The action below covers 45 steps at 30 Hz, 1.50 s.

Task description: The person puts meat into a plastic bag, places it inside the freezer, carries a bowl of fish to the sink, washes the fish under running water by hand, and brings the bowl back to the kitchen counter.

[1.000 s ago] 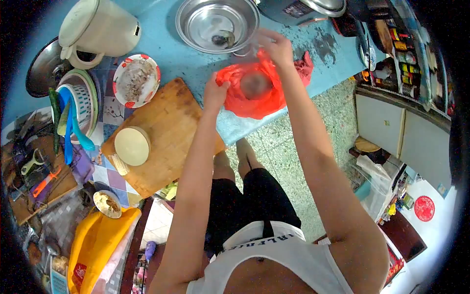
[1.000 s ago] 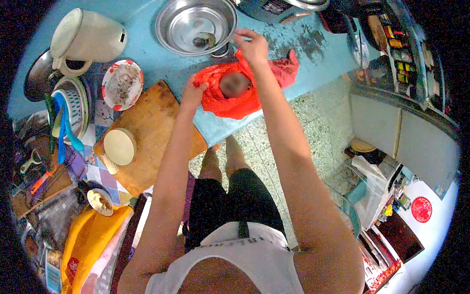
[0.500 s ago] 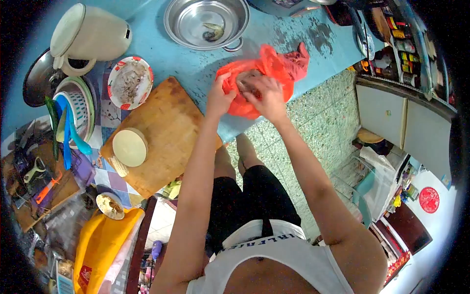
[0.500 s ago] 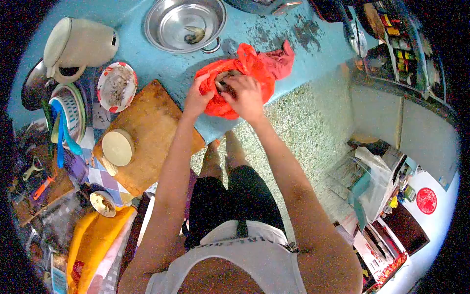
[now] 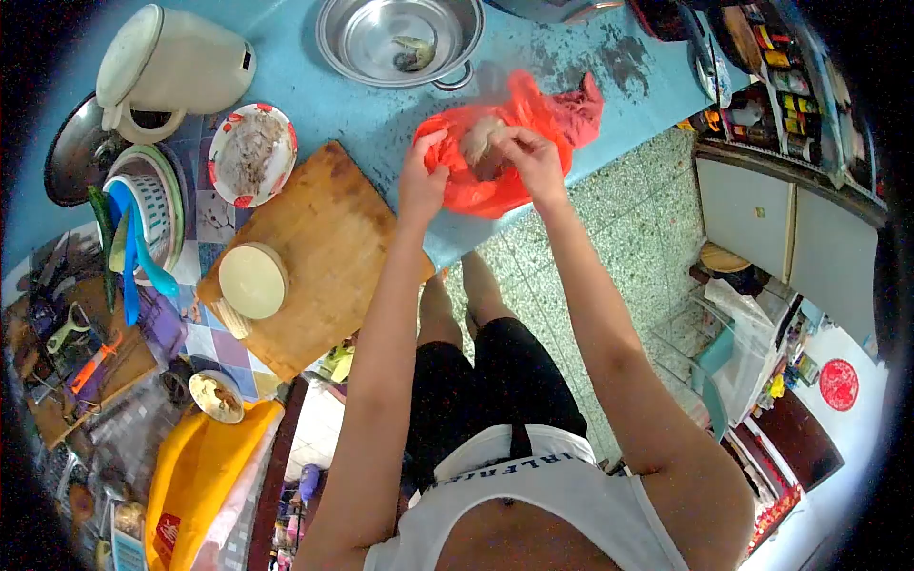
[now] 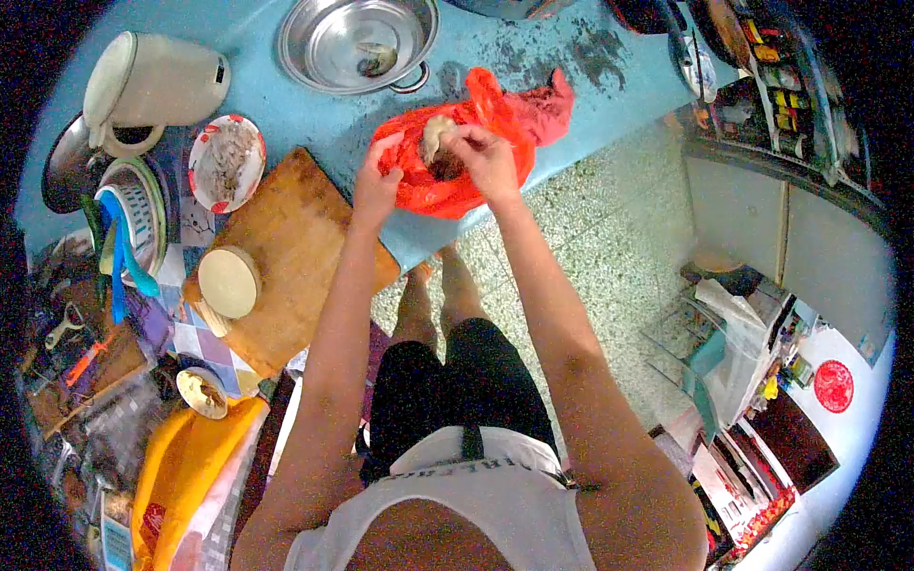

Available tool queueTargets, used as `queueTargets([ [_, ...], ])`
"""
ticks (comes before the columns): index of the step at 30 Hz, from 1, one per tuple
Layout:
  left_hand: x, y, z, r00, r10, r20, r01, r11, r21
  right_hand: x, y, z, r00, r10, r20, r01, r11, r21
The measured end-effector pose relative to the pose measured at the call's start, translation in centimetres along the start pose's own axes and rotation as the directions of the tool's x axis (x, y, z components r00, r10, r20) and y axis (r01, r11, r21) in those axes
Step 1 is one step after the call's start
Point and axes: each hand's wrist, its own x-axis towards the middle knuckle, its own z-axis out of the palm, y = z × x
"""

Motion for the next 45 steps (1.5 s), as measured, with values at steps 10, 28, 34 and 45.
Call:
queueTargets([
  [10, 0.5, 0.4, -0.4, 1.000, -0.003, -0.011, 0.002, 0.991, -0.134, 3.9, -4.2, 1.9, 0.977, 0.173, 0.121, -0.211, 0.842, 0.497],
  [28, -0.1, 1.0, 0.4, 1.000, 0.004, -0.010, -0.004, 1.000, 0.002, 0.6, 2.3, -5.0, 0.980, -0.195, -0.035, 0.112, 0.689, -0.716],
  [34, -0.9, 1.0, 2.0, 0.989, 0.140, 0.041, -0.146, 0.941, 0.305, -2.8, 2.9, -3.7, 0.896, -0.443, 0.008, 0.278, 0.549, -0.788],
  [45, -1.4, 1.3, 2.7, 0.996, 0.070, 0.064, -0.087, 0.941, 0.326, 0.9, 2.3, -1.7, 0.886, -0.450, 0.111, 0.362, 0.521, -0.773],
])
